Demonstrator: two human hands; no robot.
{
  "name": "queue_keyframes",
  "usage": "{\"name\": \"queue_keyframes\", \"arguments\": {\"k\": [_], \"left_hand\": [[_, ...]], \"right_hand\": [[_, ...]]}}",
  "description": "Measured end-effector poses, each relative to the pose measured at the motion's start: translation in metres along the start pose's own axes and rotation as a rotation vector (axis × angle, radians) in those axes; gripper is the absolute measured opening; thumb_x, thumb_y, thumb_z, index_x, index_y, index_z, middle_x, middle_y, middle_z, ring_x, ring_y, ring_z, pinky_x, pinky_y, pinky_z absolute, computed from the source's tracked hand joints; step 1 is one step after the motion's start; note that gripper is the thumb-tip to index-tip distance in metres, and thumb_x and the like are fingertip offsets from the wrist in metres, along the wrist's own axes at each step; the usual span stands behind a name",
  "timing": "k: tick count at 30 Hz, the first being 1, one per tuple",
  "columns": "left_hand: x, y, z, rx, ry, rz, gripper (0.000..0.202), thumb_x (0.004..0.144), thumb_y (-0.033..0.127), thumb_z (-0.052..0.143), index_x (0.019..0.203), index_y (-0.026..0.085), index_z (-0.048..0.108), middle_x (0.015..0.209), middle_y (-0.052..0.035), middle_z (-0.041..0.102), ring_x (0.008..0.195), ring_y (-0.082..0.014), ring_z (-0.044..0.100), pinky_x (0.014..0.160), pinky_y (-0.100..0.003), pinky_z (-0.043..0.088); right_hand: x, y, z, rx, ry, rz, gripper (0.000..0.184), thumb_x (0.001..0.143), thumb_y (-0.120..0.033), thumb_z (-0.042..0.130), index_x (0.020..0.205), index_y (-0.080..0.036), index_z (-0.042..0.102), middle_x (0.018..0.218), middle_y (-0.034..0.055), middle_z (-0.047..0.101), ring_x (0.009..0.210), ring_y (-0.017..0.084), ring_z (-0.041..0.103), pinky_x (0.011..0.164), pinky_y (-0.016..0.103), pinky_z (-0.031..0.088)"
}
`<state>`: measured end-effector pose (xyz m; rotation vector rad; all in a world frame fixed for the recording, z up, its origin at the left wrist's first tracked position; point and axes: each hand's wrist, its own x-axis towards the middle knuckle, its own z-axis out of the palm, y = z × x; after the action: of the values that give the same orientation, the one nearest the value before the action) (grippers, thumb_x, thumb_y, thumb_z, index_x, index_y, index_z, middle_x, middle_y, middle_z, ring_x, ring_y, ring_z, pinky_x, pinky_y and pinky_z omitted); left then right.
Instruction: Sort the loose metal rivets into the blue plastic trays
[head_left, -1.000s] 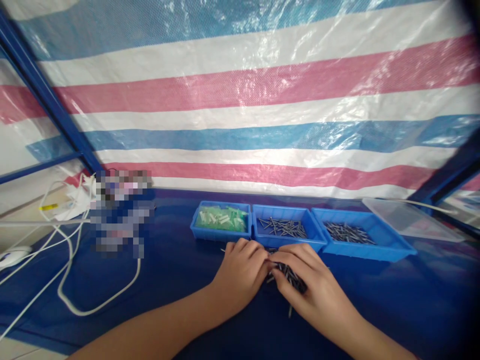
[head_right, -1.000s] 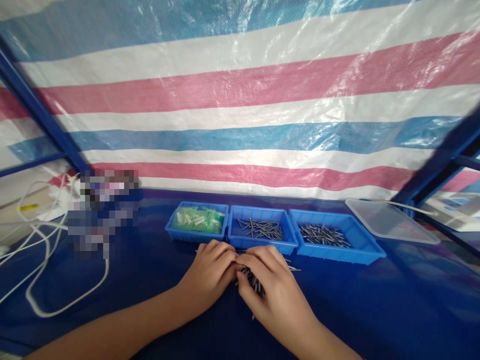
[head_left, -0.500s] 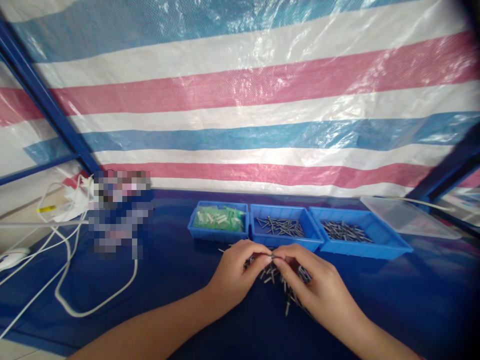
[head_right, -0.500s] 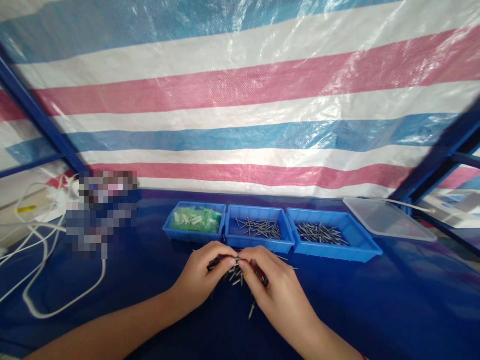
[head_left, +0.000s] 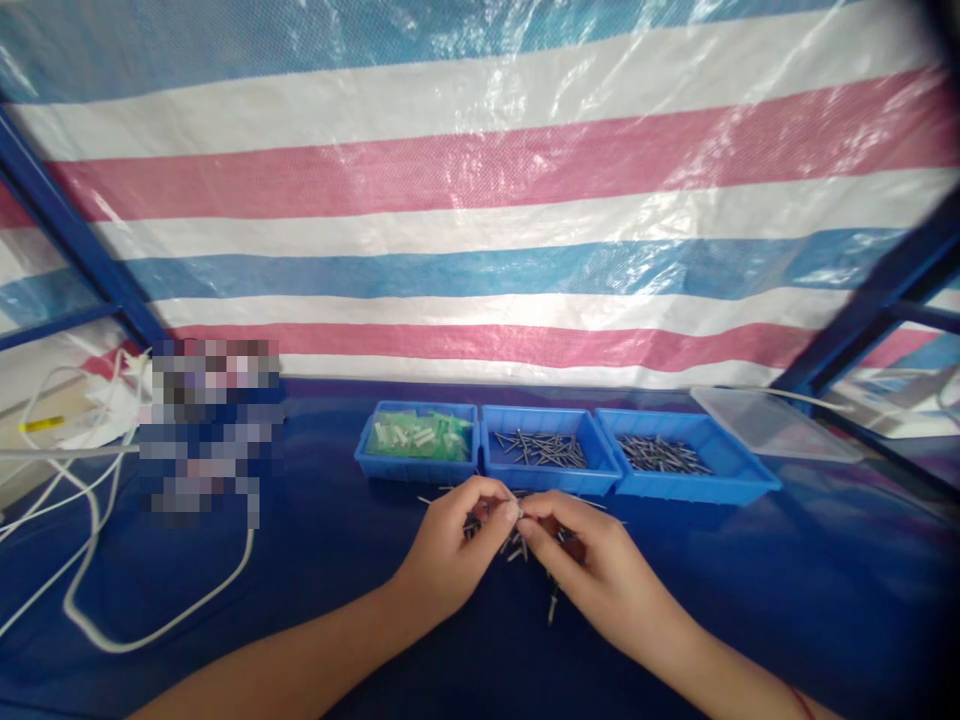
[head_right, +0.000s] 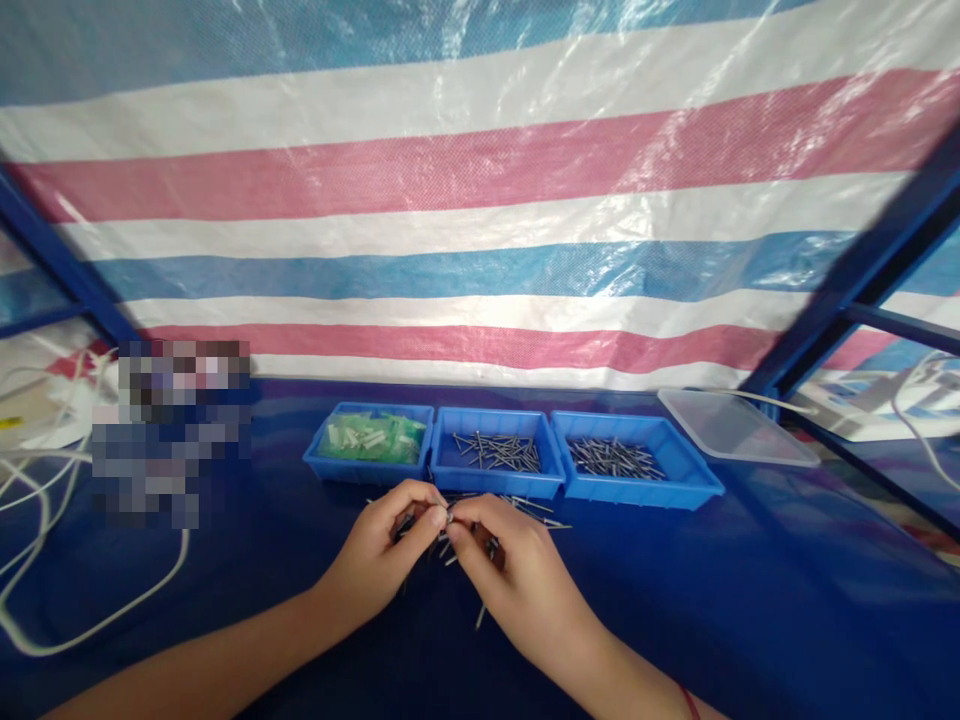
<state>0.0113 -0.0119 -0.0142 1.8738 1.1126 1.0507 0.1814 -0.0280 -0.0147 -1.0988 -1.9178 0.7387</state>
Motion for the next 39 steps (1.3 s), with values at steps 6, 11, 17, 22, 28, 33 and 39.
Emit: {"name": "queue_keyframes", "arguments": {"k": [6,11,17,22,28,33,39], "left_hand": [[-0.001,-0.006,0.002,-0.021,-0.003,-0.011,0.013,0.089,0.028,0.052,0.092,0.018,0.060,0.081,-0.0013,0.065,0.072,-0.0140,0.060,0.065,-0.023,0.046],[-0.001,-0.005,0.002,0.015,0.025,0.019,0.011,0.088,0.026,0.052,0.090,0.019,0.060,0.081,-0.0006,0.064,0.071,-0.0129,0.058,0.064,-0.022,0.044],[-0.001,-0.002,0.001,0.022,0.019,0.033,0.010,0.089,0.025,0.051,0.089,0.019,0.059,0.080,0.0000,0.062,0.069,-0.0121,0.055,0.063,-0.022,0.042],[0.000,-0.001,0.001,0.024,0.018,0.052,0.010,0.089,0.024,0.051,0.087,0.018,0.058,0.080,-0.0005,0.060,0.070,-0.0125,0.054,0.063,-0.022,0.041],[0.001,-0.003,0.000,0.042,0.029,0.065,0.010,0.090,0.025,0.050,0.089,0.018,0.058,0.078,-0.0001,0.057,0.072,-0.0134,0.053,0.066,-0.023,0.041],[0.000,-0.002,0.002,0.098,0.000,0.080,0.009,0.091,0.023,0.049,0.091,0.019,0.057,0.080,-0.0005,0.058,0.074,-0.0139,0.055,0.069,-0.024,0.042],[-0.004,0.005,-0.004,0.327,-0.099,0.230,0.019,0.089,0.025,0.053,0.107,0.021,0.056,0.104,-0.0055,0.059,0.098,-0.0201,0.053,0.088,-0.034,0.039]], "right_hand": [[0.001,-0.004,-0.001,0.002,-0.001,-0.022,0.018,0.092,-0.024,0.047,0.080,-0.019,0.060,0.076,0.0022,0.063,0.068,0.014,0.058,0.063,0.025,0.046],[0.001,-0.007,-0.002,0.003,-0.021,-0.035,0.021,0.092,-0.024,0.045,0.075,-0.019,0.057,0.073,0.0019,0.060,0.067,0.013,0.055,0.062,0.025,0.045],[0.001,-0.008,-0.001,0.021,-0.015,-0.036,0.022,0.092,-0.025,0.046,0.073,-0.019,0.056,0.072,0.0016,0.059,0.066,0.013,0.054,0.061,0.025,0.044],[0.001,-0.007,-0.001,0.037,-0.006,-0.008,0.018,0.090,-0.022,0.047,0.074,-0.019,0.055,0.073,0.0009,0.058,0.064,0.013,0.053,0.059,0.024,0.042],[0.001,-0.003,-0.006,0.064,0.044,0.050,0.011,0.089,-0.025,0.050,0.082,-0.020,0.057,0.077,0.0011,0.057,0.063,0.012,0.052,0.054,0.023,0.042],[0.002,-0.005,-0.015,0.025,0.073,0.035,0.013,0.090,-0.029,0.049,0.086,-0.021,0.058,0.081,0.0024,0.058,0.067,0.013,0.055,0.053,0.023,0.044],[0.013,0.009,-0.070,-0.285,0.320,-0.054,0.014,0.088,-0.033,0.052,0.085,-0.022,0.059,0.087,0.0041,0.062,0.075,0.017,0.059,0.060,0.027,0.046]]}}
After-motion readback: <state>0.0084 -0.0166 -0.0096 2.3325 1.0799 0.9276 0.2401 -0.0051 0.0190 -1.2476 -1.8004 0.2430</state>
